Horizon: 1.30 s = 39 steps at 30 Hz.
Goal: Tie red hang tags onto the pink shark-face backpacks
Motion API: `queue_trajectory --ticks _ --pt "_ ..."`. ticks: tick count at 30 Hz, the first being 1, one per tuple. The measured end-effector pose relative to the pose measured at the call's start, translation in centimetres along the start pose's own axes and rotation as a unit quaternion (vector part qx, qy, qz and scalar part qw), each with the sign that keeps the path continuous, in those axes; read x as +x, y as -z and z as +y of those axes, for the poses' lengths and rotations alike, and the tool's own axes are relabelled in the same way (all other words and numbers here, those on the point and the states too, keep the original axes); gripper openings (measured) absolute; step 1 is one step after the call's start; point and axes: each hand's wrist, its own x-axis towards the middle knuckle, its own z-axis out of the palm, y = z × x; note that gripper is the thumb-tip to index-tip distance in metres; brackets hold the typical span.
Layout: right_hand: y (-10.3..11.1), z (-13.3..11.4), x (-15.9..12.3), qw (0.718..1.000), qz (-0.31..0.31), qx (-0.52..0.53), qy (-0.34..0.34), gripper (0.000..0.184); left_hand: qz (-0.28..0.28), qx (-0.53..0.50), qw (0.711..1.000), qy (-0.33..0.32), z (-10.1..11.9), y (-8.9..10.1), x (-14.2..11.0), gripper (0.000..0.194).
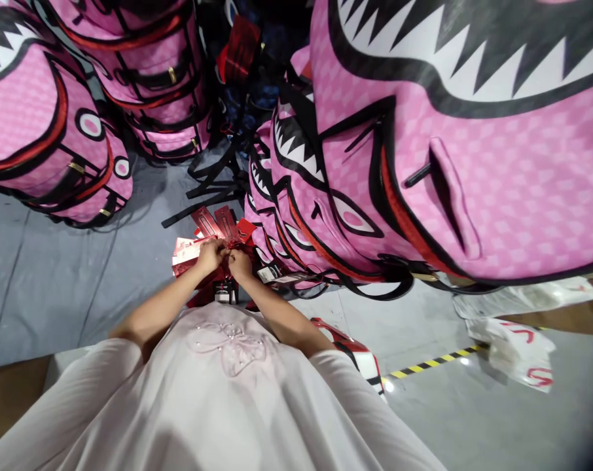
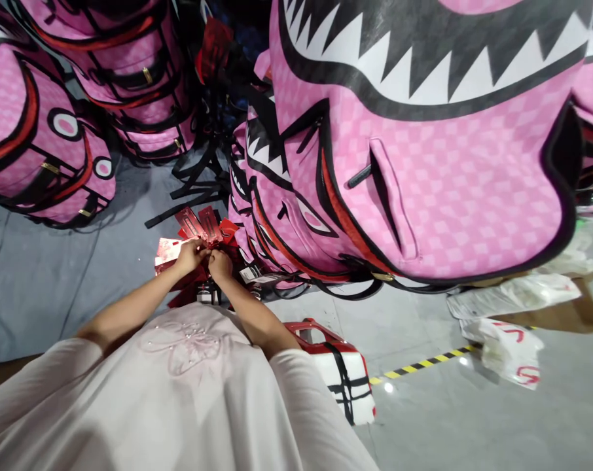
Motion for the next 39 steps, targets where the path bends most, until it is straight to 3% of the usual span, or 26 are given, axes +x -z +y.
queue_trajectory --ticks 3,7,10,13,15,18,21,25,29,32,34,36,39 --pt "0.1 0.3 -1.1 1.000 -0.016 -0.018 0.015 0.020 0.045 -0.053 0.997 0.042 -0.7 0.0 -0.3 0.016" --pt "0.9 1.3 -3.4 0.997 -0.063 -0.030 0.008 0.015 0.152 -0.109 0.970 0.155 -1.7 0.8 -0.1 0.020" --pt "2.7 2.4 -6.1 0.997 0.043 0.066 0.020 0.021 0.190 -0.076 0.971 0.120 -1.0 2.2 -0.3 0.033" --pt "5.8 3.0 -9.3 0.954 0.203 0.215 0.045 0.024 0.244 -0.020 0.969 -0.019 2.5 3.6 -1.6 0.049" --pt "8.2 2.9 -11.4 0.928 0.262 0.256 0.065 0.025 0.206 -0.042 0.971 -0.117 6.3 4.2 -3.1 0.036" --pt "11.2 2.4 -14.0 0.914 0.301 0.247 0.111 0.024 0.113 -0.112 0.954 -0.253 12.8 4.1 -5.4 0.022" --pt "13.0 2.2 -15.8 0.908 0.338 0.203 0.142 0.026 0.047 -0.175 0.926 -0.332 17.5 3.1 -7.0 0.014" --pt "15.7 2.9 -18.0 0.911 0.345 0.154 0.167 0.025 0.030 -0.213 0.918 -0.333 20.5 2.6 -7.6 0.013" --pt "21.0 4.0 -19.0 0.912 0.388 0.026 0.133 0.031 0.062 -0.236 0.924 -0.293 22.7 3.8 -7.0 0.014" --pt "24.8 4.8 -18.4 0.905 0.403 -0.123 0.059 0.035 0.059 -0.155 0.934 -0.316 24.8 4.8 -5.9 0.017" --pt "26.1 5.6 -18.1 0.901 0.393 -0.180 0.044 0.035 0.040 -0.068 0.938 -0.336 26.0 5.0 -5.1 0.019" --pt "26.4 6.7 -18.1 0.898 0.402 -0.167 0.061 0.030 0.018 0.021 0.939 -0.342 26.9 5.0 -4.5 0.022" --pt "25.8 8.5 -18.6 0.894 0.433 -0.028 0.115 0.020 -0.002 0.132 0.938 -0.321 27.9 4.9 -4.0 0.026"
